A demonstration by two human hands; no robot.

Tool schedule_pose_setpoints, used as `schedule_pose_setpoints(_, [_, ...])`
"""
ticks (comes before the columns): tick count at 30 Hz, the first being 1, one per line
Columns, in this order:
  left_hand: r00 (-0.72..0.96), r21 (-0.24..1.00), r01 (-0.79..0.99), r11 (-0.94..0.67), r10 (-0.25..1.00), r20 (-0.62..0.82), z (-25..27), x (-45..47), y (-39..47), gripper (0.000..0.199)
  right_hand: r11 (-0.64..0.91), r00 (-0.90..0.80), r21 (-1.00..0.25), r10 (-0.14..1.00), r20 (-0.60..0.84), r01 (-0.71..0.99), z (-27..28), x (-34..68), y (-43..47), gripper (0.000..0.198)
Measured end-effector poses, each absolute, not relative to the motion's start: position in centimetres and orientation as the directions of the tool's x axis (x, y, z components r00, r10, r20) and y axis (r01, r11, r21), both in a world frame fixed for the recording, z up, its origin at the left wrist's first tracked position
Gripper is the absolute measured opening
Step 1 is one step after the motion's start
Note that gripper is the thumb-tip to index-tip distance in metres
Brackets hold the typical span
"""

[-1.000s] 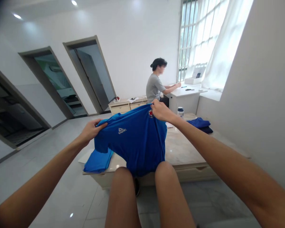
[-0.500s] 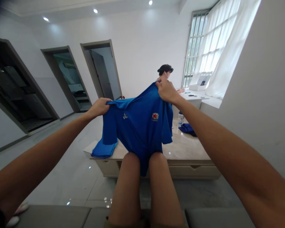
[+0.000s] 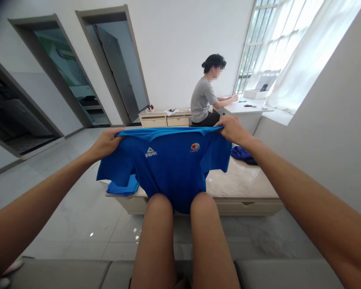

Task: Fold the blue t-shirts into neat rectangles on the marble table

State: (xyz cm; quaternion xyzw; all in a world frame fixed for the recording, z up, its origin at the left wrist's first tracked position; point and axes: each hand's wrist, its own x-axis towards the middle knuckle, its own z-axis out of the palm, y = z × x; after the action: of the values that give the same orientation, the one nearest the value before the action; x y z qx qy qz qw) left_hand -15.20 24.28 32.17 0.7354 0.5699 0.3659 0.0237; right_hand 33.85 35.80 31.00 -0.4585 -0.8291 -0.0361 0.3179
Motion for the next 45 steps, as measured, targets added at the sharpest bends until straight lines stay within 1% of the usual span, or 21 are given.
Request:
schedule_pose_setpoints(3, [0.114, 0.203, 0.946, -0.251, 0.848, 0.517, 31.6, -15.7, 24.3, 0.032, 0.492, -0.161, -0.31, 0.704, 0.692, 0.814, 30.3, 35.1, 36.0, 0.025])
schedule_pose_setpoints(5, [0.16, 0.042, 0.978, -0.203, 0.868, 0.47, 30.9, -15.6, 23.5, 0.032, 0.468, -0.059, -0.36, 0.671, 0.739, 0.807, 29.7, 35.4, 35.5, 0.029])
schedule_pose_setpoints(6, [0.175, -0.016, 0.982, -0.187, 0.881, 0.44, 30.6, -15.5, 22.9, 0.032, 0.465, -0.032, -0.373, 0.658, 0.752, 0.803, 29.5, 35.5, 35.1, 0.03])
schedule_pose_setpoints(8, [0.16, -0.08, 0.987, -0.139, 0.896, 0.415, 30.4, -15.2, 21.7, 0.03, 0.462, -0.017, -0.37, 0.643, 0.766, 0.806, 29.5, 35.7, 34.1, 0.031])
schedule_pose_setpoints(9, [0.133, -0.086, 0.991, -0.106, 0.894, 0.429, 30.6, -15.2, 21.1, 0.03, 0.456, -0.013, -0.363, 0.637, 0.771, 0.813, 29.8, 35.8, 33.6, 0.031])
schedule_pose_setpoints(11, [0.061, -0.045, 0.998, -0.044, 0.864, 0.5, 31.6, -15.1, 20.1, 0.03, 0.442, -0.002, -0.344, 0.616, 0.787, 0.828, 31.0, 36.1, 32.5, 0.031])
schedule_pose_setpoints(14, [-0.043, 0.1, 0.995, -0.025, 0.783, 0.621, 34.2, -15.0, 19.0, 0.031, 0.441, -0.012, -0.29, 0.567, 0.824, 0.849, 33.6, 36.6, 30.2, 0.032])
schedule_pose_setpoints(16, [-0.099, 0.194, 0.98, -0.043, 0.742, 0.663, 36.4, -14.8, 18.3, 0.031, 0.441, -0.03, -0.245, 0.53, 0.848, 0.864, 35.6, 37.0, 28.4, 0.035])
schedule_pose_setpoints(19, [-0.132, 0.328, 0.938, -0.109, 0.763, 0.633, 39.2, -14.6, 17.0, 0.038, 0.406, -0.054, -0.168, 0.481, 0.875, 0.898, 38.1, 37.8, 25.7, 0.039])
schedule_pose_setpoints(22, [-0.18, 0.497, 0.854, -0.152, 0.811, 0.557, 40.9, -14.7, 15.9, 0.05, 0.31, -0.133, -0.023, 0.475, 0.87, 0.95, 39.6, 38.9, 24.3, 0.042])
schedule_pose_setpoints(24, [-0.204, 0.562, 0.814, -0.147, 0.833, 0.514, 41.1, -14.8, 15.5, 0.052, 0.247, -0.192, 0.077, 0.488, 0.852, 0.966, 40.0, 39.7, 24.2, 0.045])
schedule_pose_setpoints(25, [-0.2, 0.56, 0.816, -0.142, 0.839, 0.506, 41.0, -14.9, 15.4, 0.05, 0.225, -0.214, 0.114, 0.491, 0.845, 0.968, 39.9, 40.1, 24.3, 0.046])
schedule_pose_setpoints(27, [-0.17, 0.489, 0.862, -0.136, 0.831, 0.53, 40.4, -15.0, 15.5, 0.043, 0.193, -0.23, 0.153, 0.482, 0.845, 0.969, 39.5, 40.6, 24.7, 0.05])
schedule_pose_setpoints(30, [-0.072, 0.277, 0.949, -0.15, 0.752, 0.655, 38.9, -15.5, 15.8, 0.038, 0.161, -0.233, 0.178, 0.464, 0.855, 0.971, 38.0, 41.1, 24.8, 0.059])
schedule_pose_setpoints(32, [0.028, 0.106, 0.983, -0.152, 0.689, 0.724, 37.4, -16.5, 15.6, 0.039, 0.174, -0.28, 0.224, 0.443, 0.852, 0.959, 36.5, 41.5, 24.4, 0.067])
schedule_pose_setpoints(34, [0.144, -0.052, 0.986, -0.156, 0.665, 0.733, 35.3, -17.9, 14.9, 0.041, 0.225, -0.357, 0.288, 0.388, 0.85, 0.931, 34.2, 42.1, 23.7, 0.07])
schedule_pose_setpoints(36, [0.247, -0.148, 0.968, -0.202, 0.672, 0.698, 32.2, -19.5, 13.7, 0.041, 0.304, -0.44, 0.349, 0.317, 0.84, 0.886, 31.0, 42.9, 22.7, 0.065])
schedule_pose_setpoints(38, [0.328, -0.156, 0.941, -0.301, 0.688, 0.647, 28.2, -20.7, 12.3, 0.038, 0.419, -0.549, 0.413, 0.287, 0.785, 0.809, 26.8, 43.7, 21.5, 0.052])
schedule_pose_setpoints(40, [0.389, -0.099, 0.908, -0.406, 0.733, 0.558, 24.0, -21.3, 11.0, 0.032, 0.519, -0.627, 0.431, 0.292, 0.722, 0.738, 22.4, 44.7, 20.2, 0.039])
schedule_pose_setpoints(42, [0.402, -0.009, 0.895, -0.447, 0.796, 0.453, 20.2, -21.6, 10.1, 0.028, 0.547, -0.618, 0.386, 0.34, 0.709, 0.743, 18.5, 45.9, 19.3, 0.032])
schedule_pose_setpoints(45, [0.335, 0.07, 0.921, -0.384, 0.869, 0.363, 17.2, -21.4, 11.8, 0.032, 0.515, -0.541, 0.28, 0.474, 0.695, 0.81, 15.3, 46.6, 20.8, 0.034])
